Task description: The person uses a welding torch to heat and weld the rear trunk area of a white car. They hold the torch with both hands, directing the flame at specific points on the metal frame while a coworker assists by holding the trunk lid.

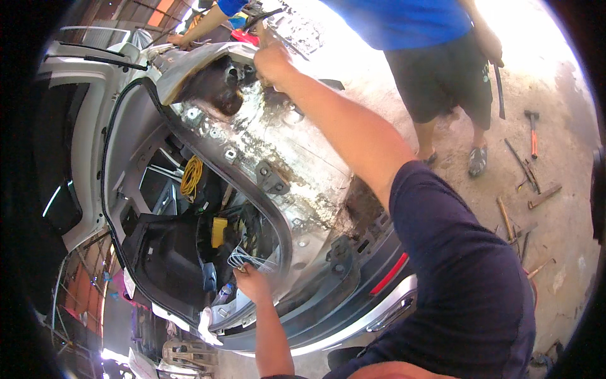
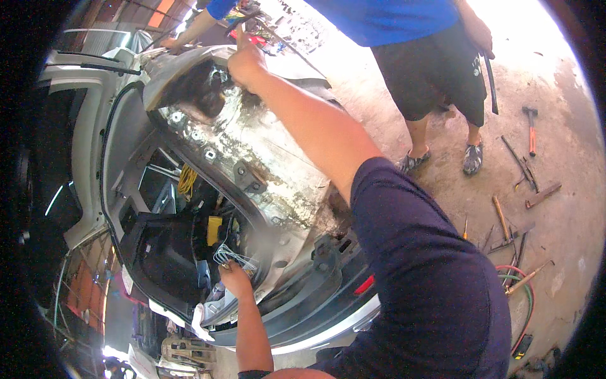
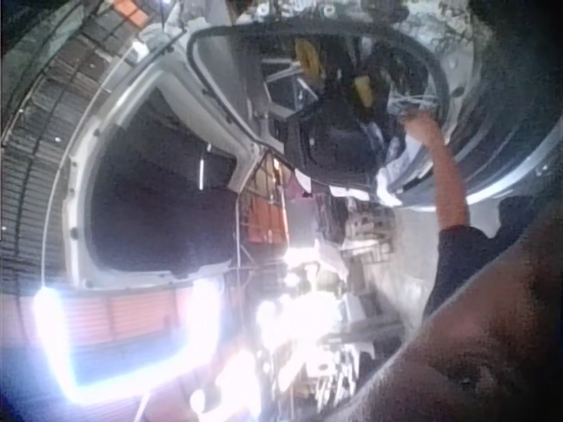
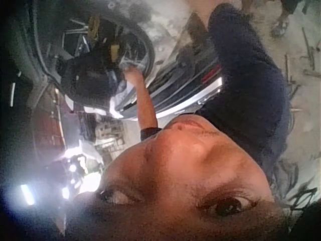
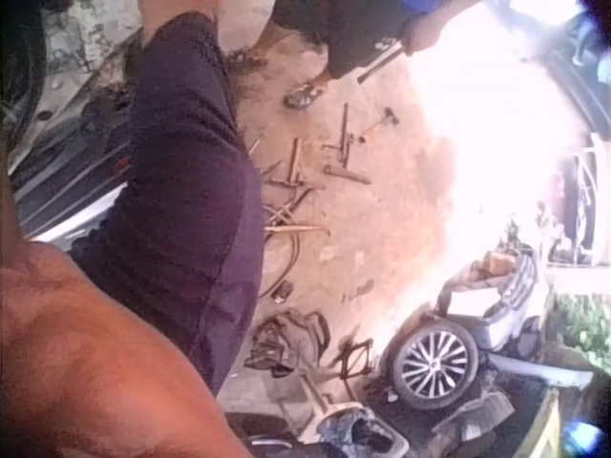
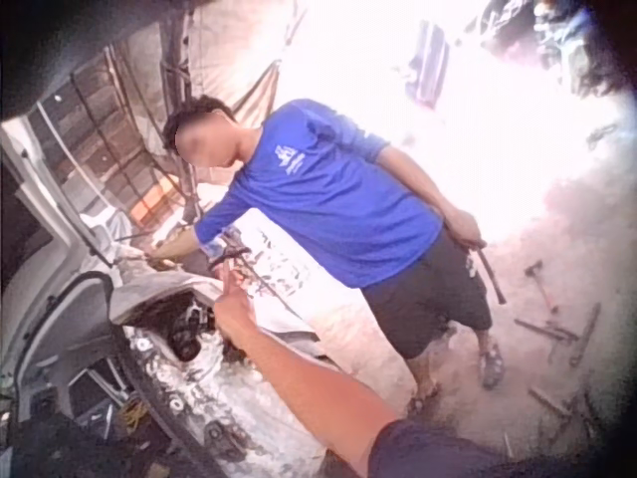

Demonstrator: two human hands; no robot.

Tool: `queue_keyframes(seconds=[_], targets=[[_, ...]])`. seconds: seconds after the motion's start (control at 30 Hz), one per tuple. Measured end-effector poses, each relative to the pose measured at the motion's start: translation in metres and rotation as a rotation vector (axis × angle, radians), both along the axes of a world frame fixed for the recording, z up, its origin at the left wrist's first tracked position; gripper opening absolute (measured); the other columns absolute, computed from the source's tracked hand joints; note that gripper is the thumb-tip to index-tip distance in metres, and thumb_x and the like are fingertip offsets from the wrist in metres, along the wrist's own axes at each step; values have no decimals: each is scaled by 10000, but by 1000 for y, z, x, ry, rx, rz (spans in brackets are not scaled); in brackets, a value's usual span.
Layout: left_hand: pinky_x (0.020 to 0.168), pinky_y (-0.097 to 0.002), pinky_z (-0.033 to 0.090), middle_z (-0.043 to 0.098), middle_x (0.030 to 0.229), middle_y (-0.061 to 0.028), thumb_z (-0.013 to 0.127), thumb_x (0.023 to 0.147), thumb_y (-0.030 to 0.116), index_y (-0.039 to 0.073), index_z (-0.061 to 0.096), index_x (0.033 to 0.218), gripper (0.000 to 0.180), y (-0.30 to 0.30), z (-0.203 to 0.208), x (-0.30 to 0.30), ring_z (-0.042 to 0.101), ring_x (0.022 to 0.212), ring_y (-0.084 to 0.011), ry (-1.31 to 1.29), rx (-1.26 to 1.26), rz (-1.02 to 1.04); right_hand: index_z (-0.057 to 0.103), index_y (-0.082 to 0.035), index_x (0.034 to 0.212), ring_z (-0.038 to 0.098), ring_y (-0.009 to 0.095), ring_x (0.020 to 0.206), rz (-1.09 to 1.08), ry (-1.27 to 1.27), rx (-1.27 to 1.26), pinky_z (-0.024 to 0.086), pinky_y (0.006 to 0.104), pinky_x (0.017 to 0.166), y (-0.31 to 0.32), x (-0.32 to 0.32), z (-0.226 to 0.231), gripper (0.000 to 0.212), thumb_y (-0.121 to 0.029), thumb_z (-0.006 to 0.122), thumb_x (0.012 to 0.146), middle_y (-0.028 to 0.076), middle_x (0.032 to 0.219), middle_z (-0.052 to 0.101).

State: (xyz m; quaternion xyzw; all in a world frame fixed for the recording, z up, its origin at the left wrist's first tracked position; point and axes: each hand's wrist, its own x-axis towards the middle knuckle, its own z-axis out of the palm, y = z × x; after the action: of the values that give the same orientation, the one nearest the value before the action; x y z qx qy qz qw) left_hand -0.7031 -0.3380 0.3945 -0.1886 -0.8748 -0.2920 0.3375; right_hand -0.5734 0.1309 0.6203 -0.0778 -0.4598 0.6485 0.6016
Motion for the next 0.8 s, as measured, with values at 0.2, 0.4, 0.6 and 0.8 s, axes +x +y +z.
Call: queue_keyframes(seconds=[0.2, 0.4, 0.6, 0.8], targets=[[772, -595, 466, 674, 932, -341, 604, 974, 200, -91, 590, 986, 292, 10, 7, 7, 647, 898, -539, 40, -23, 41, 319, -169, 1636, 631, 235, 634, -82, -40, 151, 494, 374, 475, 23, -31, 2, 769, 24, 433, 900, 219, 1104, 698], [764, -598, 460, 673, 931, -346, 597, 974, 199, -99, 587, 984, 299, 13, 7, 4, 645, 874, -538, 62, 7, -8, 329, -7, 1581, 731, 356, 983, -275, -256, 208, 569, 489, 854, 9, -33, 15, 780, -25, 598, 849, 259, 1101, 720], [748, -591, 463, 673, 917, -348, 603, 972, 203, -99, 582, 980, 303, 27, 16, -3, 646, 864, -539, 59, -26, -34, 200, -113, 1655, 728, 341, 746, -636, -8, 18, 589, 428, 627, 24, -26, 30, 882, -15, 584, 867, 254, 1058, 715], [756, -593, 463, 672, 911, -341, 604, 971, 205, -91, 592, 983, 296, 14, 8, -2, 645, 859, -538, 10, -31, 31, 216, -104, 1640, 713, 333, 652, -64, 27, 31, 607, 434, 565, 11, -7, 24, 856, -39, 597, 877, 213, 1066, 736]])
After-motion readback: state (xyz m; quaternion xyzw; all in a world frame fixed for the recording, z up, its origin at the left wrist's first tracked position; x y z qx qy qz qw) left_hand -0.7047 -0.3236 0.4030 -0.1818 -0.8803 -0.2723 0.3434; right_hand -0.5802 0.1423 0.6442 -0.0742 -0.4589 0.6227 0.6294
